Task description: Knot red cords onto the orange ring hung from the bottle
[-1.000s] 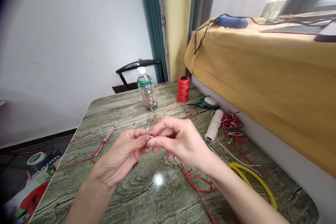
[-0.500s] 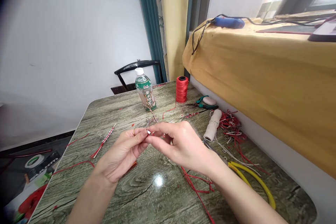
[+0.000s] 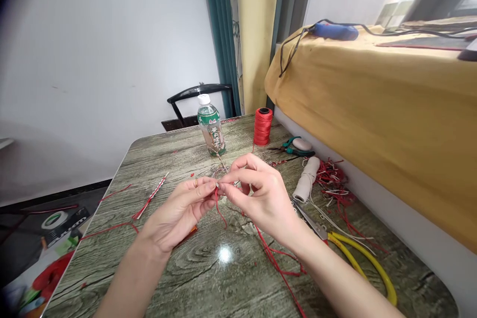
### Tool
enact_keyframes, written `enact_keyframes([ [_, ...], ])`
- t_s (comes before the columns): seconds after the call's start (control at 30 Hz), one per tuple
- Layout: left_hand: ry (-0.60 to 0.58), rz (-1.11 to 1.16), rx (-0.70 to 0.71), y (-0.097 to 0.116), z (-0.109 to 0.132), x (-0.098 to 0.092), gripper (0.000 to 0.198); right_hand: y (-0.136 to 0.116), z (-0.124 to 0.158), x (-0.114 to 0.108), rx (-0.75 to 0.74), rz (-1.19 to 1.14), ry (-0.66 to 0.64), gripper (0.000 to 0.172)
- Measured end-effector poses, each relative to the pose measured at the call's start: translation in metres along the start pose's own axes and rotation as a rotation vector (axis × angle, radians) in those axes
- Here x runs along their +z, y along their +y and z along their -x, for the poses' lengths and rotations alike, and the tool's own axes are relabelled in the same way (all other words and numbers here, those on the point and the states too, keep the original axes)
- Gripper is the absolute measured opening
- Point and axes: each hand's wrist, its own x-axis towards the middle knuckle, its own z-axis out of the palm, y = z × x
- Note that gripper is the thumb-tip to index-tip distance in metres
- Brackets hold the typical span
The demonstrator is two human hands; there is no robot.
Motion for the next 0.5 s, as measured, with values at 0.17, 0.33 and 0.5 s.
enact_keyframes([
  [0.17, 0.036, 0.023, 0.022, 0.0, -0.001, -0.003, 0.008, -0.004, -0.002, 0.0, 0.036, -0.019, 0.054, 0.005],
  [0.33, 0.068, 0.011, 0.045, -0.003, -0.007, -0.008, 0.012, -0.012, 0.001, -0.015, 0.136, -0.187, 0.088, 0.007],
  [0.5, 0.052, -0.029, 0.072, -0.015, -0.017, -0.009, 0.019, -0.011, 0.03, -0.034, 0.283, -0.181, 0.001, 0.009],
])
